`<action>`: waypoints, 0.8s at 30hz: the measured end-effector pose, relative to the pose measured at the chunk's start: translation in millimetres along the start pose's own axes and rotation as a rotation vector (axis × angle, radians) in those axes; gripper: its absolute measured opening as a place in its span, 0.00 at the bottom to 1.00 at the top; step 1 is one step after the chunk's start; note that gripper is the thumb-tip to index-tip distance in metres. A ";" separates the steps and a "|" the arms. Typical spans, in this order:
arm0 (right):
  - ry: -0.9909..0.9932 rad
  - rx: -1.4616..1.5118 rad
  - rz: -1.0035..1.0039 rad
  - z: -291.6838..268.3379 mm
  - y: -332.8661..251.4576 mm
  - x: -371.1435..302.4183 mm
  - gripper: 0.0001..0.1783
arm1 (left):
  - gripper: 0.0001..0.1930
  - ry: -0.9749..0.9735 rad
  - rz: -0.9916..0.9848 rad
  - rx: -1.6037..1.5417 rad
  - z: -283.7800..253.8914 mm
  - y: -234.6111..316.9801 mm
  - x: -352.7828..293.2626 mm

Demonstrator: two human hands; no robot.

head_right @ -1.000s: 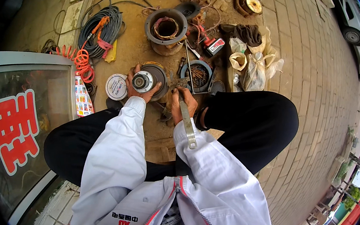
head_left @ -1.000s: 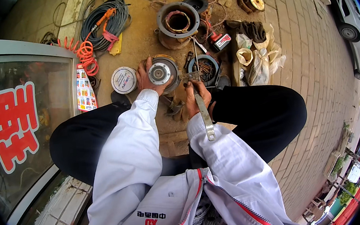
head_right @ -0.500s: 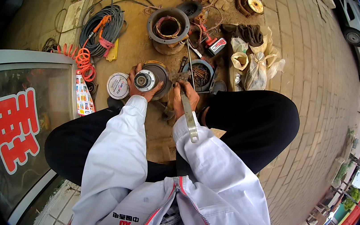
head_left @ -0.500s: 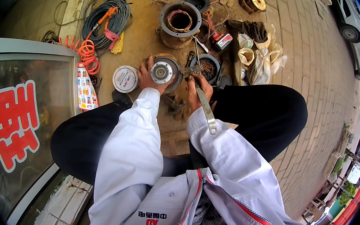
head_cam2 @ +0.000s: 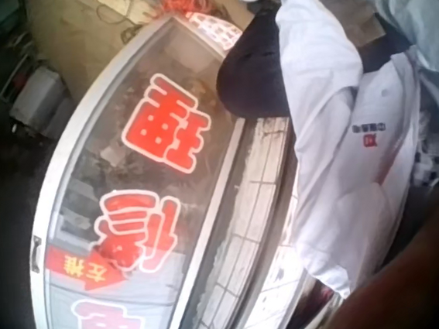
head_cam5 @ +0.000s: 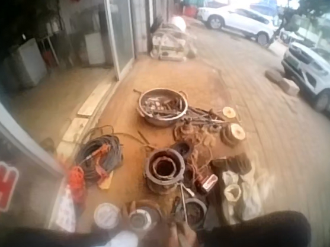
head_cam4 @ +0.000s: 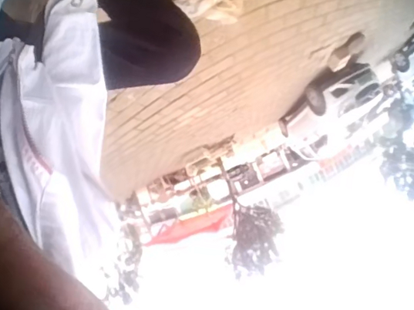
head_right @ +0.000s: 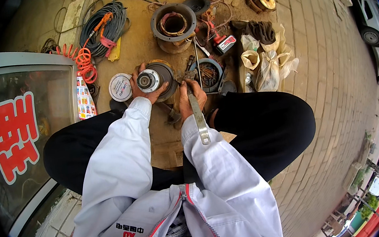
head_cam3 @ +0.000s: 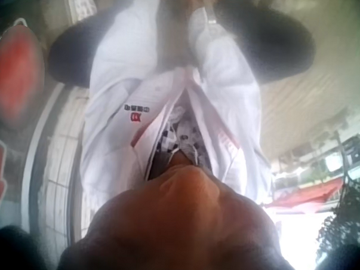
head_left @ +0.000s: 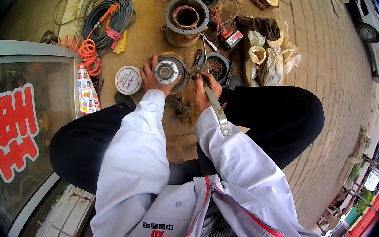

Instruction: The person sits on the ground and uses a wrench to tighten a bolt on a cylindrical mechanical part. They then use a grinding tool to smooth the surface of the part and apply a substance from a small container.

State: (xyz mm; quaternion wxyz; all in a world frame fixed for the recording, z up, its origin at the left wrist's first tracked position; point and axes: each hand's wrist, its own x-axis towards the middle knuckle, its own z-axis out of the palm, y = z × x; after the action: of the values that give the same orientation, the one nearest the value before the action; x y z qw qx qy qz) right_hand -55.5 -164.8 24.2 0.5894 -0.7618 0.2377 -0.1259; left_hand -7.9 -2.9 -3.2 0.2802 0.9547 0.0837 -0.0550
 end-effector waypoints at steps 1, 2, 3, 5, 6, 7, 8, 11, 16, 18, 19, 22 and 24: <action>0.016 -0.012 -0.047 -2.8 9.6 -7.9 0.10 | 0.61 -0.017 -0.014 -0.017 1.1 -1.2 -4.1; 0.031 -0.020 -0.101 -3.6 10.3 -11.3 0.10 | 0.61 -0.025 -0.026 -0.035 -1.6 1.0 -3.6; 0.039 0.002 -0.075 -6.5 10.7 -17.8 0.10 | 0.60 -0.025 -0.029 -0.003 -5.5 6.2 -6.7; 0.021 -0.003 -0.034 -2.8 9.2 -5.6 0.10 | 0.60 -0.006 -0.020 -0.001 -5.2 6.7 -1.3; 0.006 -0.008 -0.004 -1.6 -0.3 -1.5 0.10 | 0.60 -0.004 -0.024 0.005 -4.2 4.4 -4.6; -0.034 -0.021 0.033 0.6 -9.8 5.5 0.10 | 0.60 -0.012 -0.034 0.012 -3.0 2.9 -5.3; -0.042 -0.018 0.013 -0.4 -10.9 6.6 0.10 | 0.60 -0.021 -0.038 0.018 -2.9 4.9 -3.7; 0.016 0.044 -0.038 -5.1 8.8 -14.1 0.11 | 0.61 -0.039 -0.034 0.050 -8.7 10.7 -3.2; -0.045 -0.019 0.007 1.8 -11.3 14.2 0.12 | 0.61 -0.058 -0.025 0.027 -7.2 8.6 -0.8; -0.036 -0.045 0.029 -1.0 -7.7 4.8 0.11 | 0.61 -0.019 -0.001 0.059 -5.1 6.7 1.0; 0.009 -0.006 0.008 -3.1 -0.1 -5.6 0.11 | 0.62 -0.028 -0.010 0.073 -8.4 9.4 -1.0; 0.012 -0.007 0.003 -4.0 -2.4 -1.8 0.10 | 0.62 -0.054 -0.031 0.064 -8.9 13.8 -0.4; -0.048 0.013 0.045 5.9 -19.1 18.7 0.10 | 0.62 -0.022 0.001 0.034 -5.5 7.3 0.6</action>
State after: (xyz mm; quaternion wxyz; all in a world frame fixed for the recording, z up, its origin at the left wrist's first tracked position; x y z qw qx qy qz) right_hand -32.6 -165.8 39.2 0.6024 -0.7552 0.2400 -0.0959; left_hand -5.7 -5.9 5.1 0.2650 0.9586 0.0793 -0.0669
